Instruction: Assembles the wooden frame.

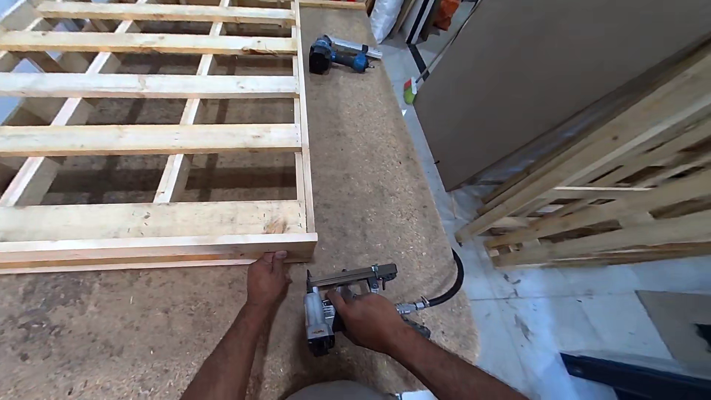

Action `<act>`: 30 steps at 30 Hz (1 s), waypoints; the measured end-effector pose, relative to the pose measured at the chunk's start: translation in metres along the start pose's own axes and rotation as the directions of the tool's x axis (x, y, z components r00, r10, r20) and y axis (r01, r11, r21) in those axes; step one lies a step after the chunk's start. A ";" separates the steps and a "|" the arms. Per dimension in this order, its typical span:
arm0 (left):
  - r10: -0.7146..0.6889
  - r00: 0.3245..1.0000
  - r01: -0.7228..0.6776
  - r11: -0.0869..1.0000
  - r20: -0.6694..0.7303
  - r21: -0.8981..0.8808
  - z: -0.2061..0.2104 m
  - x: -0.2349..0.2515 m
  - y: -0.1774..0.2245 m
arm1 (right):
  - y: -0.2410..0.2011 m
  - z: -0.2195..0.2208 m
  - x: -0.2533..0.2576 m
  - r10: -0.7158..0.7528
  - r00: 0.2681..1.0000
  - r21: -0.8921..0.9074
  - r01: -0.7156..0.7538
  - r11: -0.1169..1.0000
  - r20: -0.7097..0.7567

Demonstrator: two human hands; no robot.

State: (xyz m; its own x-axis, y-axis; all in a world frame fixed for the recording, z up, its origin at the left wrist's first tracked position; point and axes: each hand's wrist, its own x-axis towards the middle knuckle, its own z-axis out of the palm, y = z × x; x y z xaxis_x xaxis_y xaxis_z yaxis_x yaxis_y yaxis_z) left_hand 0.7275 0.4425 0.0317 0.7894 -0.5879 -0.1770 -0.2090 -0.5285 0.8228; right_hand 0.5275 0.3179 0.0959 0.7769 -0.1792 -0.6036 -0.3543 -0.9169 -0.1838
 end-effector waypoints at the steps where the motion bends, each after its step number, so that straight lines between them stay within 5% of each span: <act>1: -0.019 1.000 0.018 1.000 0.025 0.009 -0.004 0.000 0.003 | -0.001 -0.001 0.002 -0.006 1.000 0.003 0.006 1.000 -0.010; 30: 0.039 0.990 -0.013 0.983 -0.138 0.186 0.009 -0.006 0.003 | 0.005 0.028 0.032 0.009 0.979 -0.025 -0.014 1.000 -0.205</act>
State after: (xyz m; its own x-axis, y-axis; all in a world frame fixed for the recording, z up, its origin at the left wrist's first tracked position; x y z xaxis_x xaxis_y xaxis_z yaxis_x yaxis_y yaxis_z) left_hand 0.7171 0.4384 0.0306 0.8524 -0.5184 -0.0684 -0.3231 -0.6250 0.7106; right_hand 0.5359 0.3177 0.0536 0.8638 -0.2568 -0.4335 -0.3526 -0.9227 -0.1559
